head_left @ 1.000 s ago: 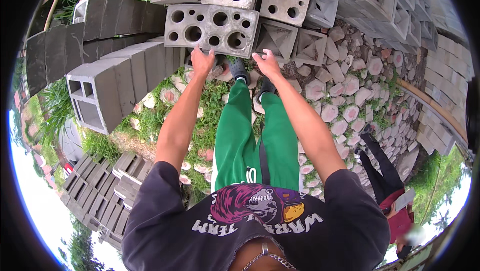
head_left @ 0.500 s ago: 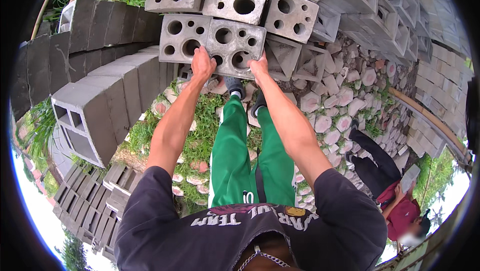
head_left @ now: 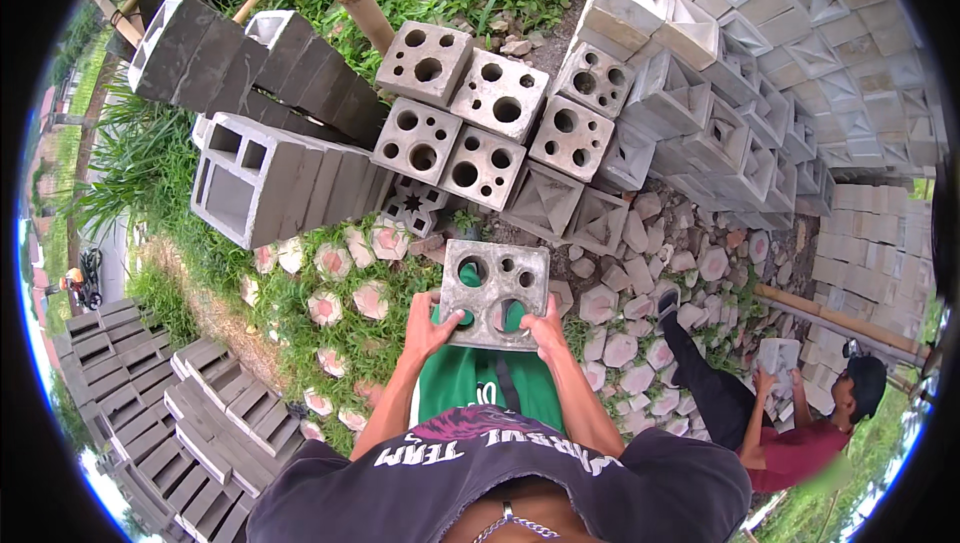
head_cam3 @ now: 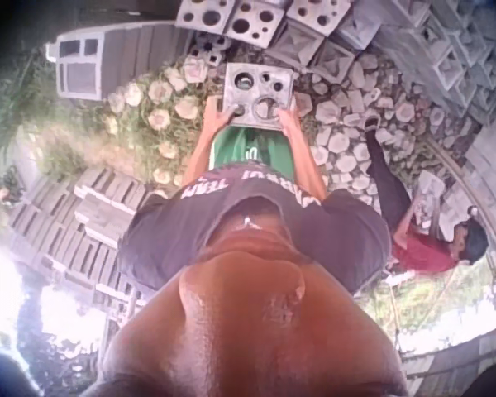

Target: The person picks up decorative concrete blocks from various piles on the ground and stacks them one by one into a vertical column on a plastic sheet.

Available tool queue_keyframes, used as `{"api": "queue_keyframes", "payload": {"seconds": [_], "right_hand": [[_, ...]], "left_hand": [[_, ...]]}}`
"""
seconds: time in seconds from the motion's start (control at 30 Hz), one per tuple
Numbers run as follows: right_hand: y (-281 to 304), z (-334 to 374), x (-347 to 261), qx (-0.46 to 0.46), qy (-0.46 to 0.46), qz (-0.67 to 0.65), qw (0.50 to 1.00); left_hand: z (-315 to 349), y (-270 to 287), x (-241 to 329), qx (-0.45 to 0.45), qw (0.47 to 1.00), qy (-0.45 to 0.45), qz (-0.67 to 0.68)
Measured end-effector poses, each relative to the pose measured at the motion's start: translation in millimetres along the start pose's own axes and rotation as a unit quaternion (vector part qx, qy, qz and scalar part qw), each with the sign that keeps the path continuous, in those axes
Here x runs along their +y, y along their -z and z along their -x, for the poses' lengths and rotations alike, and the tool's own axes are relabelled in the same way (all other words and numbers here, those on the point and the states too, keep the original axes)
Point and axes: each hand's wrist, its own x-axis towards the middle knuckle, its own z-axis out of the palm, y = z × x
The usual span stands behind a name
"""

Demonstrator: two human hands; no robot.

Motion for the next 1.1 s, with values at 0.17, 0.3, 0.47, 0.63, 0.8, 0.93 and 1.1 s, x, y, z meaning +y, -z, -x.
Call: {"api": "queue_keyframes", "payload": {"seconds": [0.17,0.3,0.47,0.63,0.8,0.93,1.1], "right_hand": [[54,70,-6,-0.084,0.006,-0.005,0.996],[74,112,-26,-0.119,0.027,0.028,0.992],[91,124,-27,-0.173,0.069,0.096,0.978],[91,139,-30,-0.326,0.125,0.109,0.931],[74,147,-25,-0.393,0.033,0.065,0.917],[50,136,2,-0.378,-0.047,0.130,0.916],[29,228,63,-0.499,-0.099,0.234,0.829]], "left_hand": [[62,-10,5,-0.107,0.757,0.274,0.583],[80,-31,28,-0.189,0.714,0.249,0.626],[128,-41,60,-0.048,0.688,0.131,0.712],[179,-57,44,0.032,0.676,0.103,0.729],[236,-69,23,0.121,0.649,0.081,0.747],[286,-84,14,0.172,0.628,0.065,0.756],[410,-132,-33,0.310,0.557,0.078,0.767]]}}
